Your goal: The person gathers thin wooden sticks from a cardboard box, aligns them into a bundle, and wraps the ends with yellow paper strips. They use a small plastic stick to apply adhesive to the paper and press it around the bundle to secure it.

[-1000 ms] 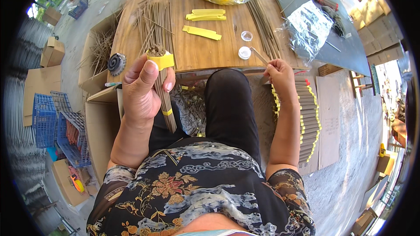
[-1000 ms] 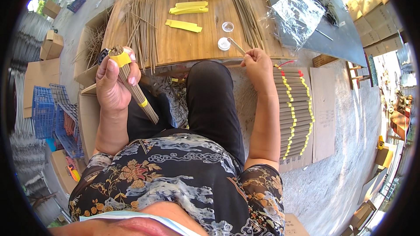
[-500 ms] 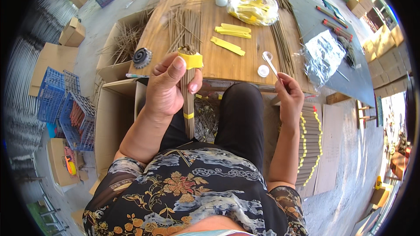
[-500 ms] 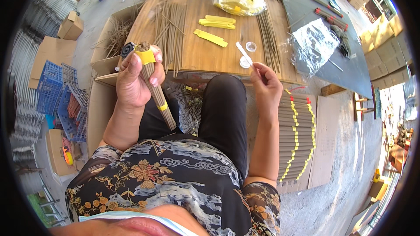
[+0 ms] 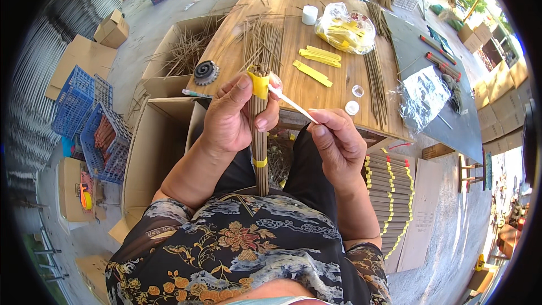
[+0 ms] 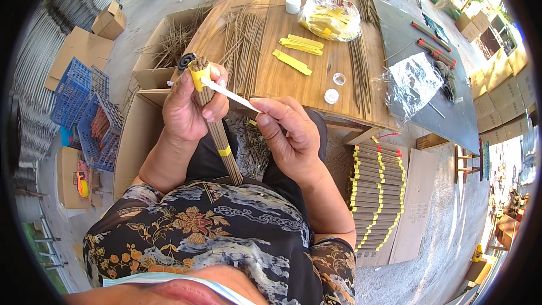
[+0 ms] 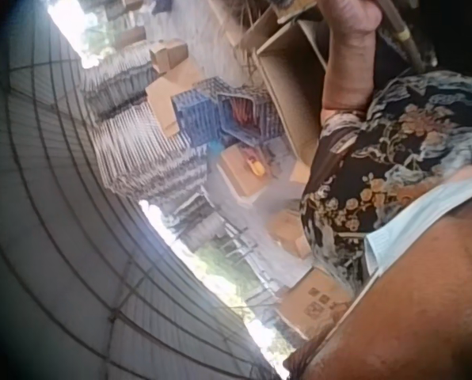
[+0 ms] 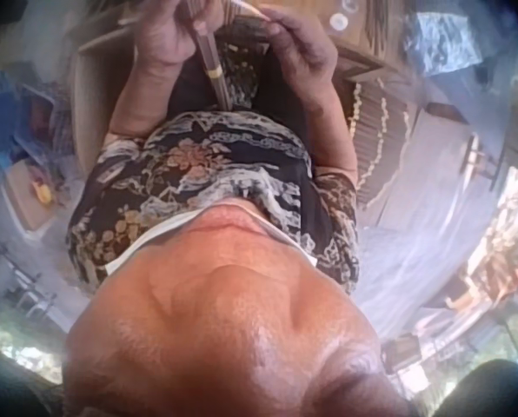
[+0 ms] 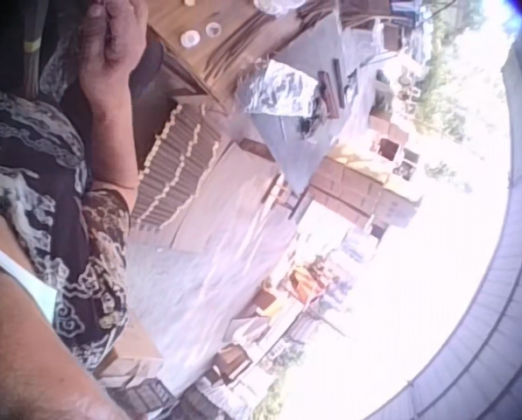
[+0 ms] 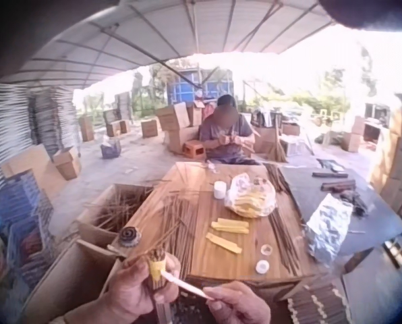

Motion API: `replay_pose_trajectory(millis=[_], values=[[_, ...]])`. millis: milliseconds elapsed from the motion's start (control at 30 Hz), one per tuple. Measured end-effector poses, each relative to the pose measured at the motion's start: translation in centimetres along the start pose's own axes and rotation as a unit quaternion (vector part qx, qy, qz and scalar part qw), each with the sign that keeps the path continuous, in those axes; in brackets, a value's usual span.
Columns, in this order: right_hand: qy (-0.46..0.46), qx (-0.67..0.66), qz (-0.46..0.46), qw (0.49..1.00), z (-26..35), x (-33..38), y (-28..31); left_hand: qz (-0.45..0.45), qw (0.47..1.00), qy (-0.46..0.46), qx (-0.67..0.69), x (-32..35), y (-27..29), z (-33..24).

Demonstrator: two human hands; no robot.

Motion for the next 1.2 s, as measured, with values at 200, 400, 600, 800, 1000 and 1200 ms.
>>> replay_pose_trajectory(millis=[200, 400, 600, 800, 1000, 1200], values=[[0.024, -0.023, -0.009, 0.999, 0.6, 0.1, -0.7, 0.011, 1.0, -0.002, 0.005, 0.5, -0.3, -0.3], [0.033, 0.018, 0.005, 0.999, 1.2, -0.2, -1.2, 0.023, 0.999, -0.017, 0.016, 0.9, -0.3, -0.2], [0.029, 0.007, -0.008, 1.0, 1.6, -0.6, -1.4, 0.022, 1.0, -0.016, 0.011, 1.3, -0.2, -0.2], [0.025, 0.009, 0.013, 1.0, 1.6, -0.5, -1.6, 0.016, 0.999, -0.026, 0.017, 1.2, -0.6, -1.0], [0.042, 0.009, 0.004, 0.999, 1.9, -0.7, -1.7, 0.015, 0.999, -0.037, 0.021, 1.3, -0.5, -1.1], [0.046, 0.036, 0.025, 0.998, 2.3, -0.9, -1.8, 0.035, 0.998, -0.043, 0.015, 1.2, -0.5, -1.1]])
Point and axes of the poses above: each hand's wrist, its own x-axis away from the middle knuckle, its own y-axis out of the back of the hand, z = x × y, the point moved 4 cm from there along -x, towards the middle knuckle, and after that the axes turned 2 degrees about -y, right-handed, at the moved point
